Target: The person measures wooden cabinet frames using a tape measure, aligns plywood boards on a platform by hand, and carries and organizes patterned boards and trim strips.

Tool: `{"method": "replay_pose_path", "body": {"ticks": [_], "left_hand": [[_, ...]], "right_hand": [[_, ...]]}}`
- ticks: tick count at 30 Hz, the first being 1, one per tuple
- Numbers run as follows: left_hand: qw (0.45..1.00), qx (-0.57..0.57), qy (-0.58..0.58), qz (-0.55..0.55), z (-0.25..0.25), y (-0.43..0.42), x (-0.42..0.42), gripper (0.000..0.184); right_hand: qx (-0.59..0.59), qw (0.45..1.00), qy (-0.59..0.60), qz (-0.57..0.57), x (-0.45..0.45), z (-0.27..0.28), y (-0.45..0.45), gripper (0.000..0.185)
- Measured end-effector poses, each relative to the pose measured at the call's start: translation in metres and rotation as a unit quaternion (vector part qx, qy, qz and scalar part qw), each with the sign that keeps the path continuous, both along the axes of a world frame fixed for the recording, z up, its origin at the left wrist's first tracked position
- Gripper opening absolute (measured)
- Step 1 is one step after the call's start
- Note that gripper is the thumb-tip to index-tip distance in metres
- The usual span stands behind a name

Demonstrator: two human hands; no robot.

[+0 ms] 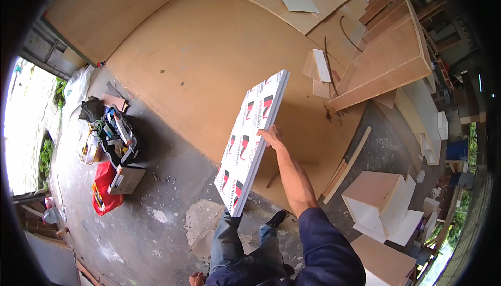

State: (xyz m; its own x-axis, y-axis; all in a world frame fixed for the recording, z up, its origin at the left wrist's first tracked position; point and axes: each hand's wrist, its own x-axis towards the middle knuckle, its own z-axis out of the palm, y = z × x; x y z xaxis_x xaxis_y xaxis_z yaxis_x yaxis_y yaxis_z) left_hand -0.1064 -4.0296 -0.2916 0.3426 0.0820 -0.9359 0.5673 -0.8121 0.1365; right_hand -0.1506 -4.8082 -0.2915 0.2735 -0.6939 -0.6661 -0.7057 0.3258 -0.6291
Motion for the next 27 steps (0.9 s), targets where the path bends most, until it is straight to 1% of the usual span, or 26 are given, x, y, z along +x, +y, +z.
{"method": "replay_pose_path", "body": {"ticks": [1, 2, 3, 4, 6, 8, 9, 10, 11, 12, 13, 14, 16, 17, 19, 20, 21, 22, 23, 24, 25, 27], "left_hand": [[0.998, -0.029, -0.032, 0.041, -0.003, -0.025, 0.005, 0.031], [0.995, -0.051, -0.063, 0.051, -0.015, -0.056, 0.015, 0.032], [0.992, -0.08, -0.079, 0.062, -0.028, -0.097, 0.03, 0.036], [0.987, -0.102, -0.098, 0.08, -0.03, -0.134, 0.042, 0.04], [0.974, -0.192, -0.066, 0.102, -0.035, -0.217, 0.065, 0.042], [0.96, -0.251, -0.019, 0.122, -0.05, -0.279, 0.072, 0.051], [0.96, -0.252, -0.007, 0.123, -0.064, -0.3, 0.07, 0.058], [0.955, -0.265, 0.009, 0.134, -0.083, -0.319, 0.059, 0.071], [0.956, -0.262, 0.015, 0.129, -0.093, -0.335, 0.049, 0.071], [0.945, -0.252, 0.057, 0.2, -0.103, -0.351, 0.038, 0.079], [0.927, -0.24, 0.099, 0.269, -0.111, -0.363, 0.029, 0.087], [0.929, -0.236, 0.104, 0.265, -0.12, -0.37, 0.028, 0.087], [0.93, -0.224, 0.127, 0.264, -0.134, -0.383, 0.036, 0.099], [0.93, -0.22, 0.136, 0.261, -0.149, -0.381, 0.034, 0.099], [0.964, -0.148, 0.15, 0.161, -0.187, -0.379, 0.0, 0.091], [0.959, -0.143, 0.175, 0.171, -0.195, -0.383, -0.023, 0.073], [0.95, -0.168, 0.181, 0.192, -0.192, -0.386, -0.035, 0.051], [0.94, -0.215, 0.186, 0.191, -0.185, -0.37, -0.03, 0.045], [0.927, -0.261, 0.191, 0.19, -0.163, -0.362, -0.02, 0.04], [0.94, -0.233, 0.164, 0.186, -0.154, -0.358, -0.019, 0.04], [0.952, -0.205, 0.137, 0.182, -0.139, -0.364, -0.037, 0.039], [0.957, -0.215, 0.125, 0.147, -0.162, -0.351, -0.112, 0.043]], "right_hand": [[-0.019, 0.999, 0.039, -0.017, 0.012, -0.028, 0.001, 0.074], [0.001, 0.999, 0.029, -0.028, 0.016, -0.052, -0.003, 0.077], [-0.007, 0.999, 0.026, -0.034, 0.017, -0.053, -0.004, 0.078], [0.005, 0.999, 0.011, -0.04, 0.018, -0.066, -0.005, 0.079], [0.021, 0.998, -0.006, -0.051, 0.022, -0.083, -0.007, 0.08], [0.031, 0.996, -0.009, -0.084, 0.021, -0.091, -0.008, 0.08], [0.035, 0.995, -0.011, -0.088, 0.014, -0.102, -0.009, 0.08], [-0.008, 0.995, -0.03, -0.097, -0.005, -0.112, -0.01, 0.077], [-0.052, 0.992, -0.049, -0.106, -0.029, -0.124, -0.009, 0.074], [-0.022, 0.992, -0.024, -0.119, -0.055, -0.146, -0.005, 0.08], [-0.02, 0.992, -0.019, -0.125, -0.073, -0.151, 0.001, 0.08], [-0.004, 0.991, -0.018, -0.135, -0.084, -0.15, 0.005, 0.081], [0.01, 0.989, -0.006, -0.151, -0.096, -0.14, 0.011, 0.083], [0.017, 0.986, -0.021, -0.164, -0.106, -0.139, 0.018, 0.082], [0.024, 0.983, -0.033, -0.18, -0.155, -0.146, 0.029, 0.08], [0.045, 0.979, -0.052, -0.19, -0.186, -0.151, 0.035, 0.077], [0.066, 0.975, -0.07, -0.199, -0.197, -0.148, 0.044, 0.073], [0.001, 0.961, -0.031, -0.275, -0.185, -0.137, 0.067, 0.059], [0.009, 0.961, -0.022, -0.277, -0.17, -0.108, 0.085, 0.059], [0.022, 0.955, -0.033, -0.293, -0.171, -0.087, 0.092, 0.054], [0.034, 0.949, -0.045, -0.31, -0.193, -0.081, 0.1, 0.049], [0.043, 0.94, -0.048, -0.334, -0.284, -0.108, 0.12, 0.045]]}}
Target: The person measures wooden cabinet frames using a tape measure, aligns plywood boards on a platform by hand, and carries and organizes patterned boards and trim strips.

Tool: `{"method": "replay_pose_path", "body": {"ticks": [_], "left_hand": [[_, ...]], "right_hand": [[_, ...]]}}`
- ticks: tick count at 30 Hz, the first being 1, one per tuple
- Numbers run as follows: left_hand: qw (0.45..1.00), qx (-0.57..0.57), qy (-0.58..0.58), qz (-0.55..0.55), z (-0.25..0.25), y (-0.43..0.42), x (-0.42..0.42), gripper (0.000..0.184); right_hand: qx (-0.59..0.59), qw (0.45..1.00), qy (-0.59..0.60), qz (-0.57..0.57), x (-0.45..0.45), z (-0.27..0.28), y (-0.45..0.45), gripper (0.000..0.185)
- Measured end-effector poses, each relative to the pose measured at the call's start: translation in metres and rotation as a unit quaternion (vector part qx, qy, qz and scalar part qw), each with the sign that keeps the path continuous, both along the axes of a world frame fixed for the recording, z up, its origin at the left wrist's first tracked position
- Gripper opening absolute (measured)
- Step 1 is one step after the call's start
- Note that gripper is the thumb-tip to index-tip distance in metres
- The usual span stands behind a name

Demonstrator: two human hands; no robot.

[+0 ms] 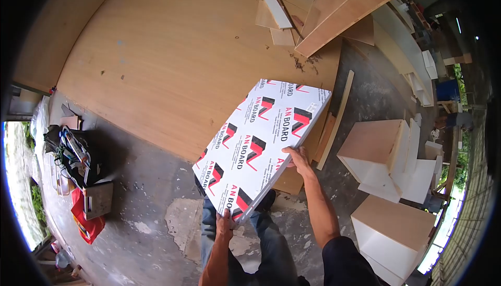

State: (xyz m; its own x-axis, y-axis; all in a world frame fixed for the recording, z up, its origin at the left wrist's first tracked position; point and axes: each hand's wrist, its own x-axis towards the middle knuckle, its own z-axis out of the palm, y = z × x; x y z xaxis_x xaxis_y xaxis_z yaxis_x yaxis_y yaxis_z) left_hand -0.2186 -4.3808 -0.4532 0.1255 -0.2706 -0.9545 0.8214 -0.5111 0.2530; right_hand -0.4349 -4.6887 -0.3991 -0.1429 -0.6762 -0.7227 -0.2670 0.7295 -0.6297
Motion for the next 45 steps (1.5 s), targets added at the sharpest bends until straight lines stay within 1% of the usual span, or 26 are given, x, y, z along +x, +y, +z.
{"method": "replay_pose_path", "body": {"ticks": [1, 2, 4, 6, 8, 10, 11, 13, 14, 16, 18, 20, 21, 23, 25, 26, 28, 29, 32, 34, 36, 38, 40, 42, 44, 45], "left_hand": [[1.0, -0.008, 0.0, -0.017, -0.013, 0.001, -0.042, 0.044], [0.999, -0.016, -0.001, -0.033, -0.023, 0.001, -0.08, 0.045], [0.998, -0.01, 0.026, -0.048, -0.027, 0.002, -0.133, 0.041], [0.996, 0.017, 0.033, -0.078, -0.011, 0.011, -0.16, 0.04], [0.995, 0.038, 0.064, -0.071, -0.006, 0.021, -0.186, 0.036], [0.991, 0.062, 0.098, -0.065, -0.016, 0.034, -0.209, 0.029], [0.991, 0.063, 0.096, -0.064, -0.015, 0.035, -0.215, 0.029], [0.981, 0.118, 0.14, -0.07, -0.015, 0.032, -0.225, 0.025], [0.982, 0.116, 0.138, -0.064, -0.013, 0.032, -0.224, 0.025], [0.976, 0.068, 0.205, -0.027, -0.005, 0.035, -0.217, 0.026], [0.972, 0.073, 0.225, -0.007, 0.007, 0.039, -0.207, 0.028], [0.962, 0.084, 0.261, 0.005, 0.007, 0.066, -0.205, 0.03], [0.975, 0.028, 0.217, -0.043, -0.021, 0.114, -0.212, 0.031], [0.982, -0.027, 0.169, -0.083, -0.022, 0.127, -0.203, 0.032], [0.968, 0.103, 0.224, 0.042, 0.056, 0.053, -0.157, 0.034], [0.968, 0.101, 0.225, 0.047, 0.066, 0.042, -0.143, 0.034], [0.972, 0.08, 0.202, 0.087, 0.075, 0.028, -0.117, 0.034], [0.972, 0.079, 0.203, 0.092, 0.071, 0.023, -0.104, 0.034], [0.986, 0.022, 0.123, 0.106, 0.051, 0.002, -0.056, 0.033], [0.992, -0.015, 0.065, 0.104, 0.04, -0.027, -0.014, 0.032], [0.992, -0.05, 0.022, 0.115, 0.025, -0.058, 0.033, 0.03], [0.989, -0.06, -0.012, 0.135, -0.013, -0.072, 0.072, 0.029], [0.98, -0.103, -0.044, 0.167, -0.021, -0.109, 0.116, 0.03], [0.973, -0.117, -0.106, 0.168, -0.049, -0.131, 0.15, 0.031], [0.959, -0.14, -0.162, 0.186, -0.074, -0.156, 0.18, 0.032], [0.958, -0.139, -0.169, 0.186, -0.087, -0.158, 0.188, 0.033]], "right_hand": [[-0.003, 1.0, 0.004, -0.025, -0.048, -0.009, 0.008, 0.045], [-0.01, 0.998, 0.051, -0.043, -0.089, -0.016, 0.014, 0.041], [-0.023, 0.998, 0.026, -0.051, -0.155, -0.028, 0.027, 0.039], [-0.01, 0.997, 0.023, -0.07, -0.194, -0.015, 0.047, 0.038], [-0.004, 0.994, 0.061, -0.094, -0.23, -0.008, 0.064, 0.035], [-0.035, 0.984, 0.119, -0.131, -0.277, -0.027, 0.09, 0.038], [-0.033, 0.984, 0.117, -0.13, -0.278, -0.016, 0.094, 0.038], [-0.013, 0.977, 0.158, -0.142, -0.28, 0.012, 0.092, 0.044], [-0.015, 0.978, 0.155, -0.137, -0.284, 0.012, 0.094, 0.044], [0.007, 0.974, 0.176, -0.14, -0.284, 0.016, 0.099, 0.047], [-0.013, 0.971, 0.196, -0.136, -0.27, 0.02, 0.099, 0.047], [-0.009, 0.952, 0.292, -0.092, -0.249, 0.036, 0.099, 0.048], [-0.017, 0.947, 0.307, -0.093, -0.227, 0.051, 0.096, 0.051], [-0.016, 0.951, 0.3, -0.075, -0.205, 0.056, 0.089, 0.051], [-0.012, 0.962, 0.268, -0.052, -0.171, 0.071, 0.073, 0.051], [-0.014, 0.962, 0.268, -0.047, -0.149, 0.074, 0.065, 0.051], [-0.078, 0.963, 0.253, -0.051, -0.11, 0.077, 0.048, 0.032], [-0.079, 0.963, 0.253, -0.046, -0.096, 0.072, 0.038, 0.032], [-0.119, 0.971, 0.207, -0.031, -0.046, 0.037, 0.005, 0.027], [-0.103, 0.99, 0.092, -0.005, 0.007, 0.032, -0.026, 0.026], [-0.119, 0.992, 0.022, 0.02, 0.057, 0.011, -0.058, 0.026], [-0.121, 0.992, -0.011, 0.044, 0.104, -0.013, -0.087, 0.03], [-0.128, 0.989, -0.032, 0.061, 0.156, -0.034, -0.118, 0.035], [-0.134, 0.988, -0.052, 0.051, 0.196, -0.074, -0.147, 0.036], [-0.116, 0.989, -0.07, 0.064, 0.237, -0.098, -0.175, 0.049], [-0.088, 0.985, -0.102, 0.11, 0.245, -0.121, -0.189, 0.052]]}}
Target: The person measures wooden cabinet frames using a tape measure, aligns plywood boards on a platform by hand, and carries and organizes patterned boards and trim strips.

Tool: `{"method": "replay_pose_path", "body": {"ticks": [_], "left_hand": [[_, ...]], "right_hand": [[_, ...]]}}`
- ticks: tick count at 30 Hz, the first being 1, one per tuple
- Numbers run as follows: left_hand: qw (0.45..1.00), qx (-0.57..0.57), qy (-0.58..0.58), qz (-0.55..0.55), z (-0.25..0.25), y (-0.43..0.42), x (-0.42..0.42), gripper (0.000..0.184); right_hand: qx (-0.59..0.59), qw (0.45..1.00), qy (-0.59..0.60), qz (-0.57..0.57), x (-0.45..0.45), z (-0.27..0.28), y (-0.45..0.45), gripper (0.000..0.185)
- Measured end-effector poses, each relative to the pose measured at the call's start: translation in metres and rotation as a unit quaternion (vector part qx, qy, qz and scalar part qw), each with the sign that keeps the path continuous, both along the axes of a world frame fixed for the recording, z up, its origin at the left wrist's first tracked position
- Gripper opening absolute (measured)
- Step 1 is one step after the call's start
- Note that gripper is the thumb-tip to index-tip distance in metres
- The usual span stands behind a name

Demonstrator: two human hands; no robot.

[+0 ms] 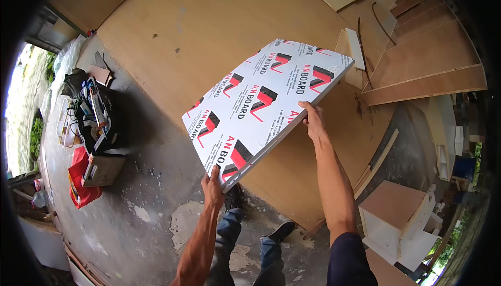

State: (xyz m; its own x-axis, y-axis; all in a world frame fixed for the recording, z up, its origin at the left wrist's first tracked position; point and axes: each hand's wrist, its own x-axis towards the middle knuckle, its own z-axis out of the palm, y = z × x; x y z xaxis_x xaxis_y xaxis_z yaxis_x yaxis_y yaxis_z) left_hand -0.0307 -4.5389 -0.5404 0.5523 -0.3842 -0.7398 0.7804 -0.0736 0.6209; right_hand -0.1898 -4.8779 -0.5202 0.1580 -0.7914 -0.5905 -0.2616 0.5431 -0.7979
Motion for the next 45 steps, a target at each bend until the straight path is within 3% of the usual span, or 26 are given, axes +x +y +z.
{"method": "replay_pose_path", "body": {"ticks": [4, 6, 7, 9, 10, 12, 15, 19, 20, 21, 23, 24, 28, 30, 33, 36, 37, 38, 39, 41, 42, 43, 44, 45], "left_hand": [[0.999, -0.024, -0.018, 0.04, -0.05, -0.014, 0.017, 0.033], [0.998, -0.029, -0.035, 0.045, -0.061, -0.027, 0.021, 0.034], [0.997, -0.029, -0.053, 0.056, -0.069, -0.03, 0.022, 0.037], [0.997, -0.023, -0.054, 0.057, -0.088, -0.03, 0.024, 0.038], [0.997, -0.018, -0.056, 0.052, -0.099, -0.028, 0.022, 0.04], [0.998, -0.01, -0.045, 0.032, -0.122, -0.024, 0.011, 0.04], [1.0, 0.009, -0.013, -0.015, -0.176, -0.015, -0.016, 0.043], [1.0, 0.004, 0.002, 0.004, -0.24, -0.016, -0.043, 0.041], [0.999, 0.028, 0.009, -0.021, -0.266, -0.009, -0.044, 0.039], [0.997, 0.052, 0.017, -0.047, -0.289, 0.0, -0.046, 0.037], [0.997, 0.063, 0.052, 0.011, -0.287, -0.016, -0.04, 0.036], [0.995, 0.078, 0.057, 0.022, -0.289, -0.022, -0.037, 0.037], [0.993, 0.099, 0.066, -0.017, -0.304, -0.01, -0.025, 0.039], [0.99, 0.086, 0.11, -0.023, -0.293, -0.01, -0.021, 0.042], [0.988, 0.091, 0.105, -0.071, -0.269, 0.004, -0.02, 0.043], [0.983, -0.01, 0.145, -0.11, -0.159, 0.02, -0.021, 0.041], [0.975, -0.001, 0.121, -0.186, -0.121, 0.041, -0.026, 0.037], [0.928, -0.035, -0.058, -0.367, -0.128, 0.077, -0.028, 0.034], [0.925, 0.081, -0.033, -0.369, -0.077, 0.098, -0.03, 0.036], [0.837, 0.151, -0.238, -0.468, -0.026, 0.176, -0.038, 0.044], [0.877, 0.179, -0.154, -0.418, 0.037, 0.208, -0.045, 0.043], [0.904, 0.221, -0.157, -0.332, 0.063, 0.244, -0.049, 0.042], [0.926, 0.229, -0.135, -0.268, 0.093, 0.287, -0.065, 0.042], [0.945, 0.231, -0.113, -0.203, 0.121, 0.33, -0.075, 0.042]], "right_hand": [[-0.015, 1.0, 0.001, 0.005, 0.056, -0.029, -0.025, 0.047], [-0.059, 0.998, -0.025, 0.019, 0.075, -0.041, -0.036, 0.021], [-0.057, 0.998, -0.022, 0.02, 0.078, -0.053, -0.038, 0.021], [-0.03, 0.999, -0.008, 0.008, 0.082, -0.078, -0.039, 0.049], [-0.026, 1.0, -0.002, 0.006, 0.08, -0.095, -0.034, 0.049], [-0.064, 0.988, 0.035, -0.136, 0.075, -0.128, -0.015, 0.041], [0.001, 0.99, 0.055, -0.127, 0.042, -0.165, 0.006, 0.035], [0.033, 0.996, -0.002, -0.087, 0.022, -0.216, 0.039, 0.052], [0.019, 0.998, 0.013, -0.06, 0.01, -0.258, 0.045, 0.031], [-0.003, 0.999, -0.036, -0.026, 0.014, -0.246, 0.057, 0.042], [0.087, 0.992, -0.065, -0.063, 0.017, -0.254, 0.067, 0.053], [0.106, 0.989, -0.101, -0.03, 0.015, -0.257, 0.071, 0.056], [0.101, 0.99, -0.098, 0.016, 0.023, -0.252, 0.105, 0.047], [0.121, 0.991, -0.046, 0.026, 0.022, -0.246, 0.133, 0.044], [0.2, 0.976, -0.088, 0.014, 0.023, -0.201, 0.199, 0.041], [0.227, 0.968, -0.039, 0.103, 0.008, -0.146, 0.274, 0.033], [0.253, 0.962, -0.044, 0.093, -0.003, -0.114, 0.305, 0.028], [0.255, 0.956, -0.046, 0.135, -0.018, -0.098, 0.331, 0.023], [0.272, 0.948, -0.026, 0.166, -0.035, -0.075, 0.36, 0.02], [0.15, 0.918, 0.092, 0.356, -0.07, -0.007, 0.41, 0.019], [0.073, 0.894, 0.137, 0.42, -0.092, 0.025, 0.437, 0.02], [-0.004, 0.88, 0.123, 0.459, -0.127, -0.012, 0.471, 0.023], [0.04, 0.842, 0.148, 0.518, -0.137, 0.06, 0.479, 0.026], [0.094, 0.843, 0.124, 0.515, -0.145, 0.096, 0.492, 0.029]]}}
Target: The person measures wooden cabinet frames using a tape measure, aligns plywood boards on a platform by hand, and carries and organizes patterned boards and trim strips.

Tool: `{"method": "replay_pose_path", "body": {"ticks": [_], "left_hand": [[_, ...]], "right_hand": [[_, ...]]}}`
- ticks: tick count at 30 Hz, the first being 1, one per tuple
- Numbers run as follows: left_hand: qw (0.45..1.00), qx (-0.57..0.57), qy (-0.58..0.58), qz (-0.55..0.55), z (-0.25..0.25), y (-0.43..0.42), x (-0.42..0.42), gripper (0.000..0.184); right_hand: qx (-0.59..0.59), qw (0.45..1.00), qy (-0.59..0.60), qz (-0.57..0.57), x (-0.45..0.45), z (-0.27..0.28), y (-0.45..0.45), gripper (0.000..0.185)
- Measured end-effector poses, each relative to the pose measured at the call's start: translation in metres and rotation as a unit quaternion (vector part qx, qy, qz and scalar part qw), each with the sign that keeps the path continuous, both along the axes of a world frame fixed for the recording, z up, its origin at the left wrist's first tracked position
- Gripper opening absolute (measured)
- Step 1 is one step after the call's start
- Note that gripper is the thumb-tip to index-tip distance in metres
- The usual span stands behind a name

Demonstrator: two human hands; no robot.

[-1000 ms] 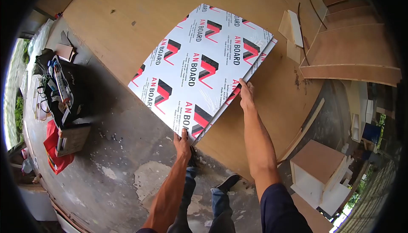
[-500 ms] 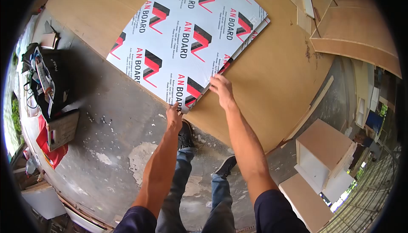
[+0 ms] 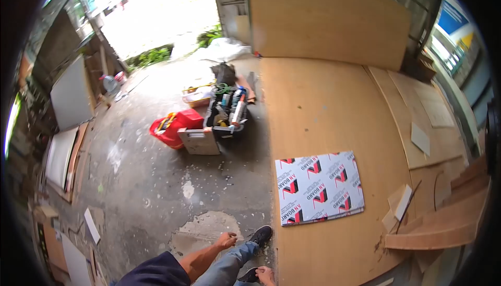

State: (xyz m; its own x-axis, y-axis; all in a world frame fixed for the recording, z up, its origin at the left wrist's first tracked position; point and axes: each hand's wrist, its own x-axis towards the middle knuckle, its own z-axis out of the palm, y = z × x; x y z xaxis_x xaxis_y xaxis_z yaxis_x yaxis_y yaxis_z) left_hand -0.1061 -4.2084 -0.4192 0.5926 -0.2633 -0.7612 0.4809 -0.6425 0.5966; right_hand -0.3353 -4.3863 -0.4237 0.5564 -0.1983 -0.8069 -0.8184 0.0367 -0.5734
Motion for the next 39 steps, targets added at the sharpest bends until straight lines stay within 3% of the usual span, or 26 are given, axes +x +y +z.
{"method": "replay_pose_path", "body": {"ticks": [1, 3, 6, 8, 12, 18, 19, 22, 24, 25, 27, 28, 29, 30, 31, 32, 33, 35, 36, 39], "left_hand": [[0.999, 0.013, -0.027, 0.028, 0.035, 0.044, -0.015, 0.042], [0.991, 0.057, -0.069, 0.103, 0.079, 0.135, -0.061, 0.041], [0.963, 0.109, -0.09, 0.229, 0.121, 0.264, -0.148, 0.037], [0.928, 0.155, -0.125, 0.314, 0.115, 0.341, -0.216, 0.034], [0.834, 0.24, -0.05, 0.494, 0.17, 0.423, -0.341, 0.025], [0.743, 0.182, 0.019, 0.644, 0.126, 0.504, -0.51, 0.023], [0.736, 0.15, 0.101, 0.652, 0.135, 0.511, -0.524, 0.025], [0.645, 0.116, 0.108, 0.747, 0.12, 0.553, -0.577, 0.027], [0.593, 0.111, 0.158, 0.781, 0.101, 0.599, -0.607, 0.017], [0.589, 0.107, 0.172, 0.782, 0.093, 0.604, -0.613, 0.017], [0.626, 0.235, 0.046, 0.742, 0.083, 0.665, -0.624, 0.024], [0.558, 0.14, 0.027, 0.817, 0.109, 0.685, -0.608, 0.024], [0.473, 0.051, 0.012, 0.88, 0.169, 0.705, -0.581, 0.025], [0.487, 0.042, -0.002, 0.872, 0.185, 0.729, -0.569, 0.029], [0.596, 0.124, -0.023, 0.793, 0.164, 0.764, -0.566, 0.032], [0.652, 0.217, -0.074, 0.723, 0.158, 0.79, -0.554, 0.034], [0.644, 0.169, -0.099, 0.74, 0.165, 0.816, -0.538, 0.034], [0.601, 0.009, -0.102, 0.793, 0.233, 0.875, -0.492, 0.033], [0.602, 0.016, -0.093, 0.793, 0.247, 0.903, -0.483, 0.033], [0.508, -0.05, -0.189, 0.839, 0.256, 0.99, -0.453, 0.032]], "right_hand": [[0.01, 0.999, -0.036, -0.017, -0.039, -0.024, 0.029, 0.029], [-0.039, 0.992, -0.035, 0.116, -0.054, 0.063, 0.034, 0.026], [-0.064, 0.977, -0.063, 0.191, -0.045, 0.115, 0.049, 0.025], [-0.074, 0.971, -0.071, 0.218, -0.028, 0.141, 0.059, 0.025], [-0.088, 0.973, -0.06, 0.205, 0.01, 0.179, 0.085, 0.024], [-0.097, 0.987, -0.016, 0.13, 0.044, 0.206, 0.175, 0.022], [-0.096, 0.988, -0.01, 0.124, 0.048, 0.207, 0.2, 0.022], [-0.082, 0.988, 0.011, 0.127, 0.049, 0.208, 0.292, 0.022], [-0.055, 0.985, 0.013, 0.165, 0.052, 0.198, 0.373, 0.021], [-0.04, 0.979, 0.004, 0.199, 0.054, 0.186, 0.418, 0.021], [0.008, 0.947, -0.048, 0.318, 0.06, 0.18, 0.542, 0.015], [0.014, 0.913, -0.048, 0.405, 0.069, 0.183, 0.602, 0.018], [-0.015, 0.859, -0.077, 0.506, 0.068, 0.199, 0.665, 0.024], [-0.026, 0.811, -0.131, 0.569, 0.065, 0.208, 0.723, 0.025], [-0.013, 0.782, -0.161, 0.602, 0.062, 0.209, 0.778, 0.027], [0.027, 0.765, -0.173, 0.62, 0.056, 0.224, 0.826, 0.028], [0.067, 0.746, -0.185, 0.636, 0.051, 0.244, 0.872, 0.029], [0.091, 0.649, -0.252, 0.712, 0.058, 0.282, 0.948, 0.03], [0.097, 0.599, -0.287, 0.742, 0.066, 0.287, 0.976, 0.03], [0.061, 0.641, -0.213, 0.735, 0.12, 0.243, 1.045, 0.028]]}}
